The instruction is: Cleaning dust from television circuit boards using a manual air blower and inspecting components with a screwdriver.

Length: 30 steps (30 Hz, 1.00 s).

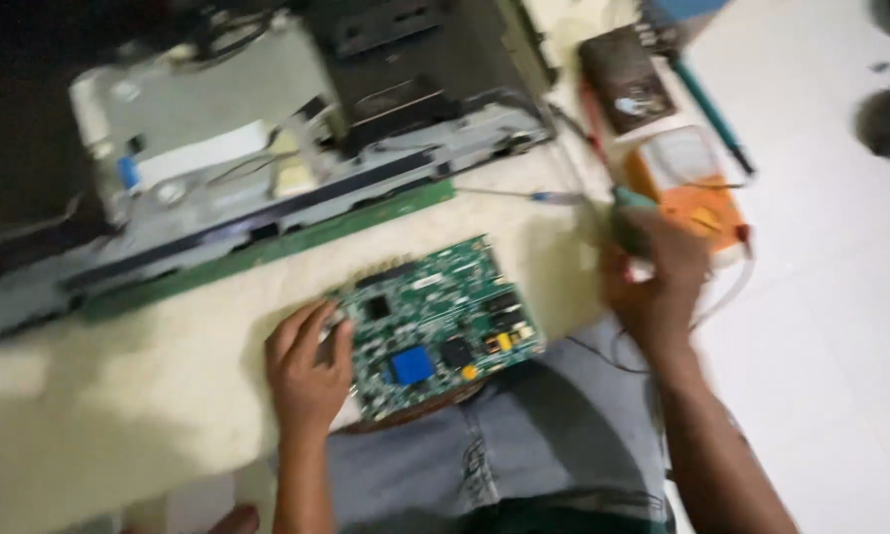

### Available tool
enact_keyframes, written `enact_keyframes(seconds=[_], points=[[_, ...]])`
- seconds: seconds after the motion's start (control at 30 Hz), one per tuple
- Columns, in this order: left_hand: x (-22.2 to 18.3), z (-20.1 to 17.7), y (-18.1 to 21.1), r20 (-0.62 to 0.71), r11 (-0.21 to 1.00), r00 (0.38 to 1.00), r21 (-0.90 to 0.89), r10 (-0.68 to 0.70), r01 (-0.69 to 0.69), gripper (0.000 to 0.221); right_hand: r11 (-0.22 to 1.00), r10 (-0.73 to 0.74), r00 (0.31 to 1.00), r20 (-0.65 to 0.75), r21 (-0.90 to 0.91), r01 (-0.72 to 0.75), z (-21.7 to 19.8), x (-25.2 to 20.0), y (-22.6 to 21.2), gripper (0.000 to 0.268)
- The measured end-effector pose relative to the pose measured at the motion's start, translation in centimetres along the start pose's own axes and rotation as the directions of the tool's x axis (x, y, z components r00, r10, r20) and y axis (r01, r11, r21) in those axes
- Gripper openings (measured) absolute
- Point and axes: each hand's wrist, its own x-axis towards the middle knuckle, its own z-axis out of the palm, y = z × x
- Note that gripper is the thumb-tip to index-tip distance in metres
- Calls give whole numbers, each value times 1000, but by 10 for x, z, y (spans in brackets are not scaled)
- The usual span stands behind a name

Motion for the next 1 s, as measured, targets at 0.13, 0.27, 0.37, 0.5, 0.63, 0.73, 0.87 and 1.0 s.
enact_keyframes(seconds=[0.13, 0.27, 0.37, 0.5, 0.63, 0.73, 0.87, 1.0], points=[[10, -7, 0, -26, 995, 1000, -103, -5, 2, 27, 898, 248, 936, 249, -422, -126, -7, 11, 25, 76], [25, 4, -8, -38, 993, 992, -1, -118, 118, 24, 849, 243, 925, 291, -525, -58, -11, 18, 27, 68], [67, 20, 10, 129, 952, 950, -77, -285, 296, 32, 830, 137, 980, 147, -557, -32, -13, 18, 21, 68], [112, 70, 21, 374, 916, 851, -11, -368, 401, 42, 996, -46, 999, -24, -72, 44, -9, 40, -30, 54], [125, 108, 21, 353, 920, 850, 164, -391, 355, 56, 387, 520, 836, 175, 824, -413, 58, 52, -24, 43], [121, 105, 27, 270, 927, 888, 78, -373, 366, 47, -81, 696, 588, 411, 859, -505, 102, 60, -40, 49], [117, 93, 22, 238, 853, 871, -208, -430, 478, 33, -241, 783, 469, 409, 894, -378, 146, 52, -37, 33], [106, 94, 0, 257, 792, 849, -312, -462, 525, 22, -145, 757, 578, 304, 941, -305, 154, 40, -27, 41]])
